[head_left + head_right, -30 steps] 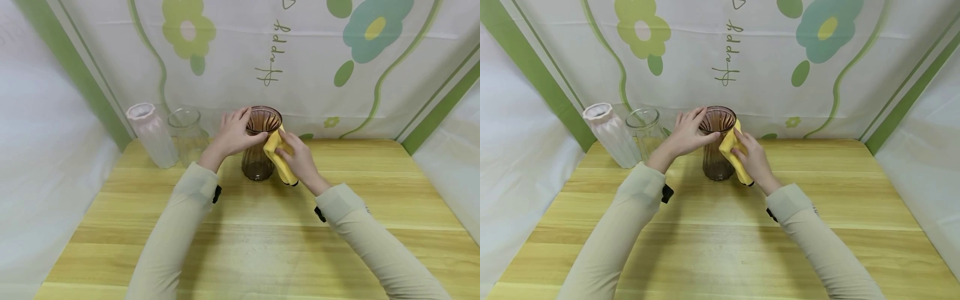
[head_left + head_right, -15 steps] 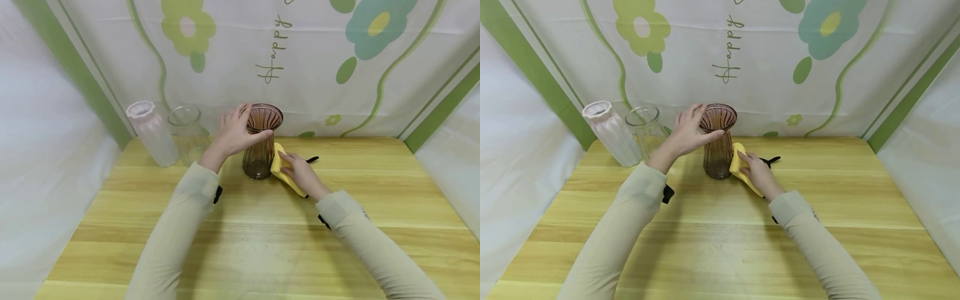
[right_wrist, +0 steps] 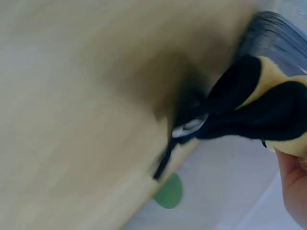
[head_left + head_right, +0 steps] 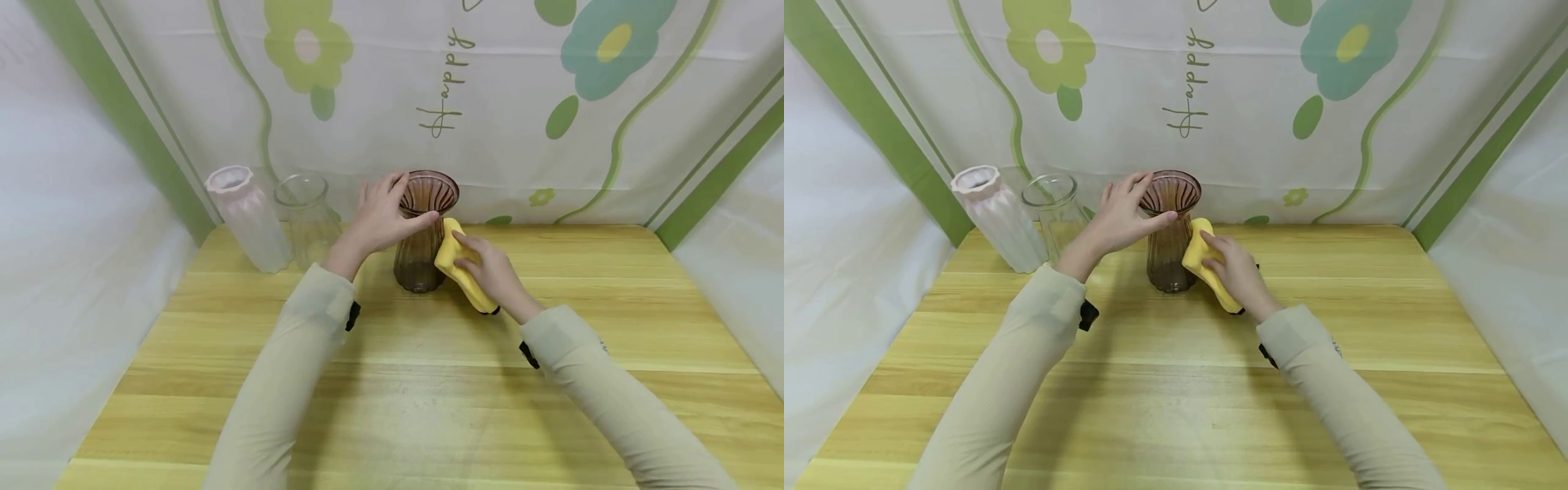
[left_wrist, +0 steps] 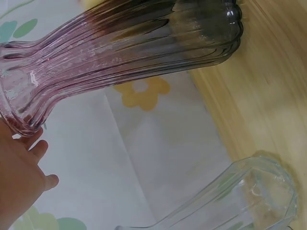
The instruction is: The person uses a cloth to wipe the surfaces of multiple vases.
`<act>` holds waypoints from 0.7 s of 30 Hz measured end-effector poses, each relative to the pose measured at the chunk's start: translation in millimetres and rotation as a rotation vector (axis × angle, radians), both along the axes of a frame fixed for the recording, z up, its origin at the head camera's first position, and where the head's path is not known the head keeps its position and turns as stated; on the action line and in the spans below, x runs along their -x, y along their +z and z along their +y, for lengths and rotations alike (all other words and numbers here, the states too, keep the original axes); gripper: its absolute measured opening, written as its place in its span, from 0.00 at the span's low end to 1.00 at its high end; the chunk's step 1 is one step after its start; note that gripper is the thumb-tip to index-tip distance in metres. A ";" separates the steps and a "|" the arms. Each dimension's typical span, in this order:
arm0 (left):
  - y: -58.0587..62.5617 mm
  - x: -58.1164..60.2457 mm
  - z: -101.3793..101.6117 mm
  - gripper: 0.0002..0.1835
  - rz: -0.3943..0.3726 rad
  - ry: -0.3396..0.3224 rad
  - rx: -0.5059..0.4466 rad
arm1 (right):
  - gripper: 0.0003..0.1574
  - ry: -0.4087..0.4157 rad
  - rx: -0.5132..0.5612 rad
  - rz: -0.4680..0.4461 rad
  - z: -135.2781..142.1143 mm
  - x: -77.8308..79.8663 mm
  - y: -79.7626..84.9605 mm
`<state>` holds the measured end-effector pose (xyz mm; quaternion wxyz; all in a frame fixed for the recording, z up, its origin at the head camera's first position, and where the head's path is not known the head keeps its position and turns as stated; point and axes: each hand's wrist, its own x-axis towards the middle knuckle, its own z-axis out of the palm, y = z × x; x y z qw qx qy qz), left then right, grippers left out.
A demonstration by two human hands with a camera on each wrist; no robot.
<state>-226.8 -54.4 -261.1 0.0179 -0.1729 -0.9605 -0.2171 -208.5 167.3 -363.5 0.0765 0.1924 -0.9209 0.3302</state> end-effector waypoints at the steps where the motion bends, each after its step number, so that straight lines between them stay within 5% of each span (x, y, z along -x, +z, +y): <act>1: 0.2 0.6 -0.3 0.50 0.000 -0.003 0.002 | 0.35 -0.003 0.029 0.026 -1.8 -0.2 3.9; 6: 2.1 1.8 -1.2 0.50 -0.009 -0.012 0.011 | 0.34 -0.013 0.182 0.165 -10.8 0.3 22.6; 11: 2.7 2.3 -1.9 0.50 -0.016 -0.019 0.022 | 0.34 -0.052 0.257 0.207 -17.0 -0.1 37.2; 16: 3.6 1.5 -2.4 0.49 -0.025 -0.024 0.010 | 0.34 -0.050 0.202 0.182 -20.2 2.3 40.4; 21: 2.8 1.6 -2.0 0.50 -0.037 -0.041 0.006 | 0.35 -0.028 0.085 0.137 -16.7 1.9 26.8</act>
